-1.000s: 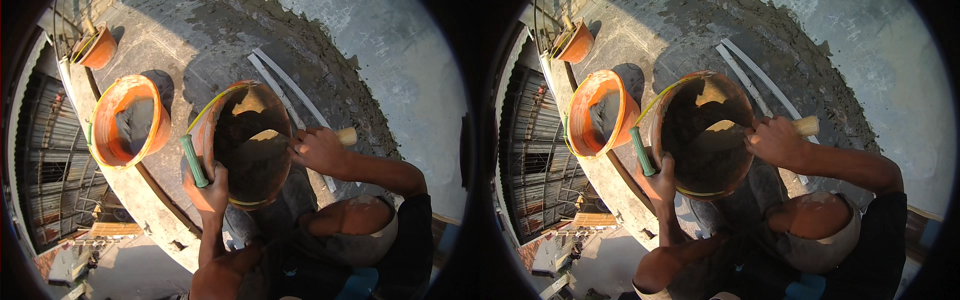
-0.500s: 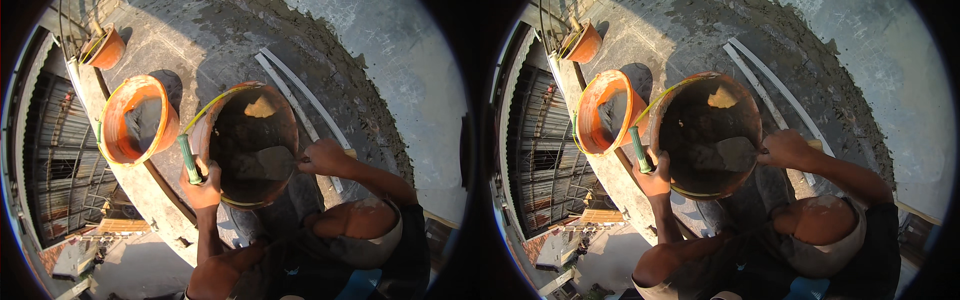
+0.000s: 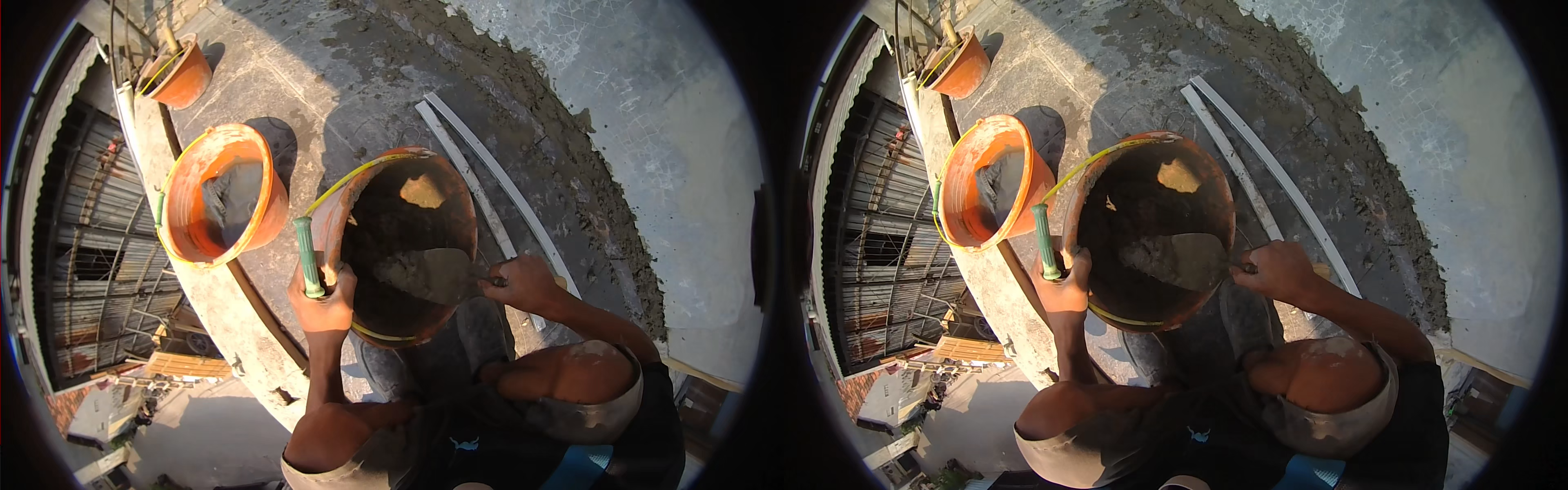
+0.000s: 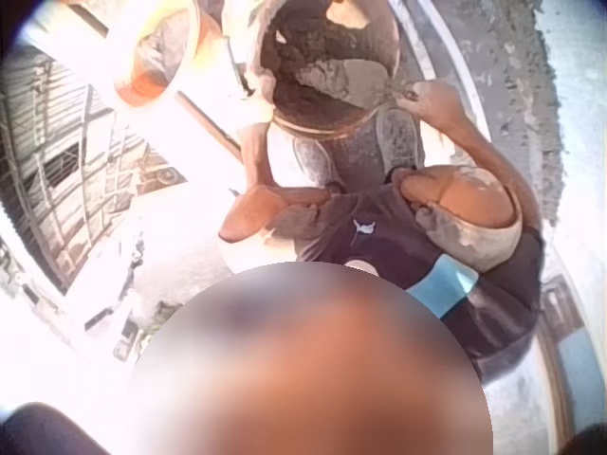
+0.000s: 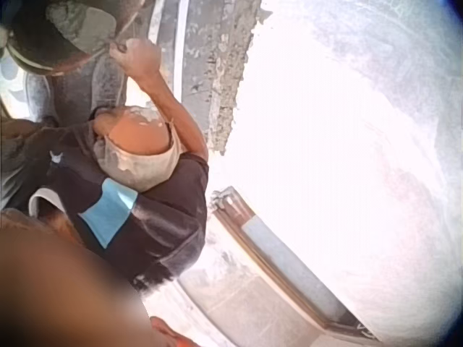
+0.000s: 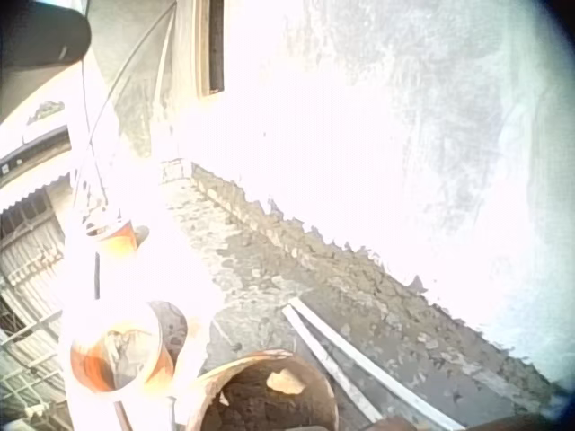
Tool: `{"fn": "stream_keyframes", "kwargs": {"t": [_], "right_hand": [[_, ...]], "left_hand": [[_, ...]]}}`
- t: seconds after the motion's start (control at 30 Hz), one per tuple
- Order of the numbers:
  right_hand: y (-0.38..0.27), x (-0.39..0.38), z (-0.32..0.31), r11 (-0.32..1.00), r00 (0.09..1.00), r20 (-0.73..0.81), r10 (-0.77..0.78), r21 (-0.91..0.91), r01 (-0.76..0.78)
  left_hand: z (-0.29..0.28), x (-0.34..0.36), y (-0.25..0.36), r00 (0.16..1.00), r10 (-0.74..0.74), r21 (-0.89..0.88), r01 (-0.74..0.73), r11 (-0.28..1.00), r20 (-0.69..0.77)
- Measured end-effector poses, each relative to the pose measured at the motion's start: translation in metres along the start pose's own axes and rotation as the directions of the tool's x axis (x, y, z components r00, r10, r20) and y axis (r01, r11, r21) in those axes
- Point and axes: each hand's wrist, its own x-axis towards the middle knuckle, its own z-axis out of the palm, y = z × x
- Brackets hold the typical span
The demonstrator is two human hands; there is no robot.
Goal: The person is using a trowel to apply cement mixture onto the base of a wall or ledge.
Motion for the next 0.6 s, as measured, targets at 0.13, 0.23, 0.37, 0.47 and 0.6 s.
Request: {"fn": "stream_keyframes", "kwargs": {"t": [0.13, 0.23, 0.37, 0.47, 0.6], "right_hand": [[0.009, 0.000, 0.007, 0.999, 1.000, -0.006, -0.012, 0.036, 0.012], [0.009, -0.008, 0.001, 0.990, 0.999, 0.033, -0.041, 0.134, 0.036], [0.027, -0.039, -0.013, 0.991, 0.999, -0.031, 0.028, 0.132, -0.024], [0.036, -0.063, -0.033, 0.965, 0.999, -0.012, -0.041, 0.259, 0.043], [0.061, -0.084, -0.054, 0.830, 0.957, 0.263, -0.122, 0.555, -0.046]], "left_hand": [[0.000, 0.006, -0.003, 0.999, -0.017, 0.002, 0.017, 1.000, -0.028], [-0.016, 0.007, -0.014, 0.998, -0.013, -0.076, 0.008, 0.997, -0.062], [-0.032, 0.027, -0.032, 0.995, -0.056, -0.005, 0.056, 0.998, -0.080], [-0.050, 0.033, -0.043, 0.992, -0.117, -0.081, 0.113, 0.990, -0.047], [-0.055, 0.032, -0.048, 0.987, -0.126, -0.111, 0.115, 0.987, -0.097]]}}
